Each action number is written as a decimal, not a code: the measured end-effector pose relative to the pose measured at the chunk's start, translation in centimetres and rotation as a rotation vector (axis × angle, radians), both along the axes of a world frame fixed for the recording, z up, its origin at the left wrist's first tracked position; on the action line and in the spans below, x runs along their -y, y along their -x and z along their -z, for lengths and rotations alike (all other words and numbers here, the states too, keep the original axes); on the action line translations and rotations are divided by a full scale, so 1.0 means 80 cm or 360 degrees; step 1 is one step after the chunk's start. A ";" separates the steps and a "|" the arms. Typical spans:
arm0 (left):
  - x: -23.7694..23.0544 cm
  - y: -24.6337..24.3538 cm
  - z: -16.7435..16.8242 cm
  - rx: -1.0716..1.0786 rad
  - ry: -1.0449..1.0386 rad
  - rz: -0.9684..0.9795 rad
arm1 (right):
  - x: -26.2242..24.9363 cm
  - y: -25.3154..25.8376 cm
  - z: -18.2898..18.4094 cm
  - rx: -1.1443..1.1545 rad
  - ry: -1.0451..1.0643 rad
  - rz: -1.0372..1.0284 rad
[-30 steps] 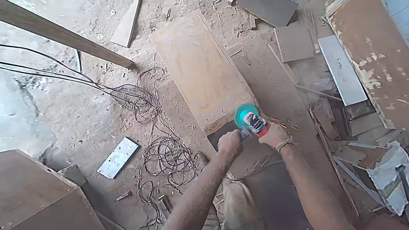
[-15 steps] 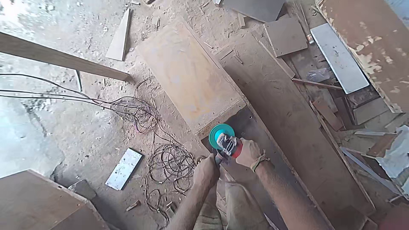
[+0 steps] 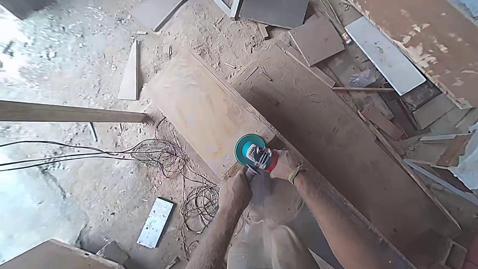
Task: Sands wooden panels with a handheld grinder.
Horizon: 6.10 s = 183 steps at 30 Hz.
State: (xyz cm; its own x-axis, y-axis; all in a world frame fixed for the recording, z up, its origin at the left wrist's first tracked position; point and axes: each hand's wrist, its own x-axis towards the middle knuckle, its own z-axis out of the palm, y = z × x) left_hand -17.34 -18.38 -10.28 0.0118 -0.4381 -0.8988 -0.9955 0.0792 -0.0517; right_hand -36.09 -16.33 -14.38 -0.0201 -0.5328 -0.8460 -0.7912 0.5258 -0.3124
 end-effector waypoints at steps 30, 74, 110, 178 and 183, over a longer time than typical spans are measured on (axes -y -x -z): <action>-0.051 -0.004 0.022 0.0004 -0.0143 0.0009 | -0.046 0.003 -0.001 -0.0034 -0.0199 -0.0056; -0.006 0.071 0.024 -0.0210 -0.0178 0.0106 | -0.031 0.066 -0.012 -0.0310 -0.0202 0.0186; 0.178 0.030 0.054 -0.0626 -0.0178 -0.0388 | 0.219 0.027 -0.073 -0.0434 -0.0224 -0.0289; 0.023 0.042 0.021 -0.0270 0.0102 -0.0124 | 0.091 0.039 -0.062 -0.0647 -0.0355 -0.0198; -0.009 0.011 0.030 -0.0248 0.0073 -0.0114 | 0.038 0.014 -0.038 -0.0584 -0.0275 -0.0118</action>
State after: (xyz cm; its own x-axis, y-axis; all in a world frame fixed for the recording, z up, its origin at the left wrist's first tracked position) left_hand -18.25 -17.70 -12.66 -0.0933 -0.4818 -0.8713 -0.9948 0.0088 0.1017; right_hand -37.21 -19.36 -11.35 -0.3039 -0.3951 -0.8669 -0.8713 0.4832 0.0851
